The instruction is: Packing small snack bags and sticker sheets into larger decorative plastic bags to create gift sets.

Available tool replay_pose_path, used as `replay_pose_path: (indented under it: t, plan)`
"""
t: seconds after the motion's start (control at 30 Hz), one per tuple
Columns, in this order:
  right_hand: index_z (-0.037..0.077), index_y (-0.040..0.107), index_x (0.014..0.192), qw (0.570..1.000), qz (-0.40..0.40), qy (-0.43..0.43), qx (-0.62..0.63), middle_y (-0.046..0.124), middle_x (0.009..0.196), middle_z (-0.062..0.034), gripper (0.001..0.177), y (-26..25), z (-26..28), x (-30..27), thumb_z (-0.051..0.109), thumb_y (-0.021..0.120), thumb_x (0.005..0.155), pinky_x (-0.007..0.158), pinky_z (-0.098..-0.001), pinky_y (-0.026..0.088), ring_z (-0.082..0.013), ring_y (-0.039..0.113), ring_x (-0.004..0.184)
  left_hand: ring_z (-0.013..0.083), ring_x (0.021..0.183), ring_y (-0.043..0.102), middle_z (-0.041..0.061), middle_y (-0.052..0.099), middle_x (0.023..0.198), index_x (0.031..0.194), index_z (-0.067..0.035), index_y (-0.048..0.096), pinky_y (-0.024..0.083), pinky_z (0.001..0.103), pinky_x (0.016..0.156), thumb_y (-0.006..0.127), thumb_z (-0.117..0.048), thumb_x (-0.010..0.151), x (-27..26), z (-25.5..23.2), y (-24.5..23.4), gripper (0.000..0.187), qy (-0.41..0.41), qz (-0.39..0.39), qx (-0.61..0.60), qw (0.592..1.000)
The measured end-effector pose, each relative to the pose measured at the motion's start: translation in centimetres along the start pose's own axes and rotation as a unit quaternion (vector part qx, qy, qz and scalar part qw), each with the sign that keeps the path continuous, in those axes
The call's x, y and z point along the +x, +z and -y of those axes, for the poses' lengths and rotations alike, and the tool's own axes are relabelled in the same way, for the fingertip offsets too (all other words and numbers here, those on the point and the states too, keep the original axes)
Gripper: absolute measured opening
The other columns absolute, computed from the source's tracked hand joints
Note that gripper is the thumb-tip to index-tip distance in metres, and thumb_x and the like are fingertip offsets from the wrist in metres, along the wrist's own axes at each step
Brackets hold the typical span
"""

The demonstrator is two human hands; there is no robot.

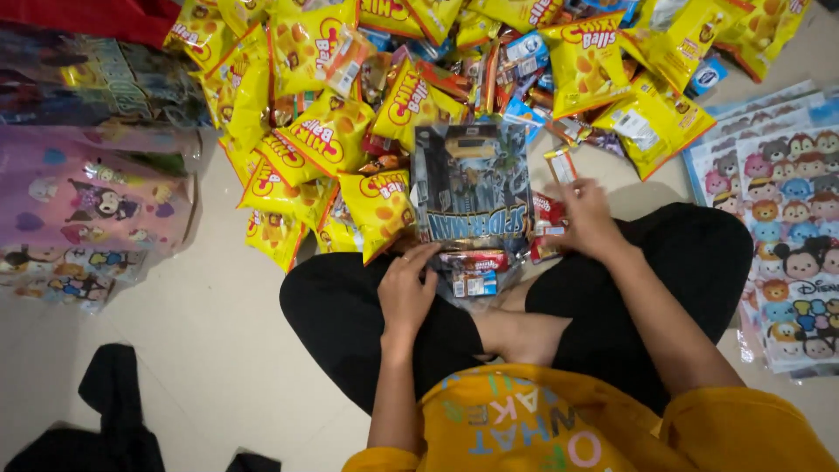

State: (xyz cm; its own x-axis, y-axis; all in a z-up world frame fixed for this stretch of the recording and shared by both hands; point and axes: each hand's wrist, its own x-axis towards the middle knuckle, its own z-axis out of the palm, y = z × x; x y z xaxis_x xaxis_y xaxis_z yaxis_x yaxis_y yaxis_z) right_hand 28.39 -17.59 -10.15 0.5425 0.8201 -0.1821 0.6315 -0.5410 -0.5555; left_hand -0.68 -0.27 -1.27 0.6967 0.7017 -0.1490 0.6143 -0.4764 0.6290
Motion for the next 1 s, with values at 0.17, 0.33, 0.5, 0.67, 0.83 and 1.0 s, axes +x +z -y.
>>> replay_pose_path:
  t: [0.17,0.33,0.5,0.67,0.83,1.0]
  plan:
    - [0.026,0.055,0.131,0.972,0.125,-0.005,-0.199,0.041,0.140,-0.0157,0.077,2.9,-1.7,0.8,0.028,0.095,0.065,0.094,-0.0594,0.056,-0.0484,0.048,0.129,0.0250,0.096,0.070,-0.003,0.075,0.120,0.122,-0.022,0.076,0.060,0.036,0.078,0.062,-0.003,0.087,-0.2,0.1,-0.1,0.042,0.006,-0.005,-0.005,1.000]
    - [0.025,0.062,0.127,0.984,0.085,0.029,-0.156,0.044,0.134,-0.0145,0.051,2.6,-3.7,2.9,0.022,0.085,0.082,0.089,-0.0557,0.061,-0.0484,0.050,0.126,0.0260,0.096,0.070,-0.002,0.074,0.121,0.122,-0.020,0.076,0.061,0.037,0.078,0.063,-0.002,0.086,-0.4,-0.2,-0.4,0.042,0.006,-0.004,-0.002,1.000]
    - [0.033,0.062,0.134,0.974,0.037,0.030,-0.223,0.033,0.154,-0.0137,0.059,1.6,-1.7,2.1,0.034,0.083,0.079,0.105,-0.0611,0.043,-0.0471,0.036,0.135,0.0259,0.097,0.070,0.001,0.075,0.121,0.123,-0.018,0.076,0.060,0.037,0.077,0.062,0.000,0.087,-0.5,-0.4,-0.5,0.043,-0.003,0.004,-0.018,1.000]
    - [0.024,0.059,0.142,0.979,-0.012,-0.024,-0.202,0.033,0.158,-0.0183,0.072,3.0,-0.3,1.6,0.035,0.086,0.075,0.110,-0.0616,0.034,-0.0460,0.033,0.141,0.0258,0.095,0.070,0.000,0.075,0.118,0.121,-0.019,0.077,0.061,0.037,0.079,0.063,0.000,0.085,-0.4,-0.3,-0.3,0.043,0.006,-0.010,-0.012,1.000]
    - [0.020,0.068,0.132,0.977,-0.015,-0.034,-0.210,0.039,0.157,-0.0150,0.043,5.9,-2.5,3.5,0.033,0.071,0.091,0.109,-0.0575,0.037,-0.0426,0.031,0.143,0.0257,0.096,0.071,-0.001,0.075,0.118,0.121,-0.021,0.077,0.061,0.038,0.080,0.064,-0.002,0.085,-0.3,-0.5,-0.3,0.042,0.016,-0.012,0.003,1.000]
    - [0.035,0.066,0.135,0.979,-0.049,0.022,-0.196,0.046,0.154,-0.0065,0.038,4.2,-2.3,3.6,0.041,0.063,0.097,0.106,-0.0632,0.038,-0.0419,0.039,0.141,0.0254,0.093,0.071,-0.002,0.076,0.116,0.119,-0.022,0.077,0.061,0.037,0.078,0.065,-0.002,0.083,-0.5,-0.6,-0.1,0.043,0.003,-0.018,0.001,1.000]
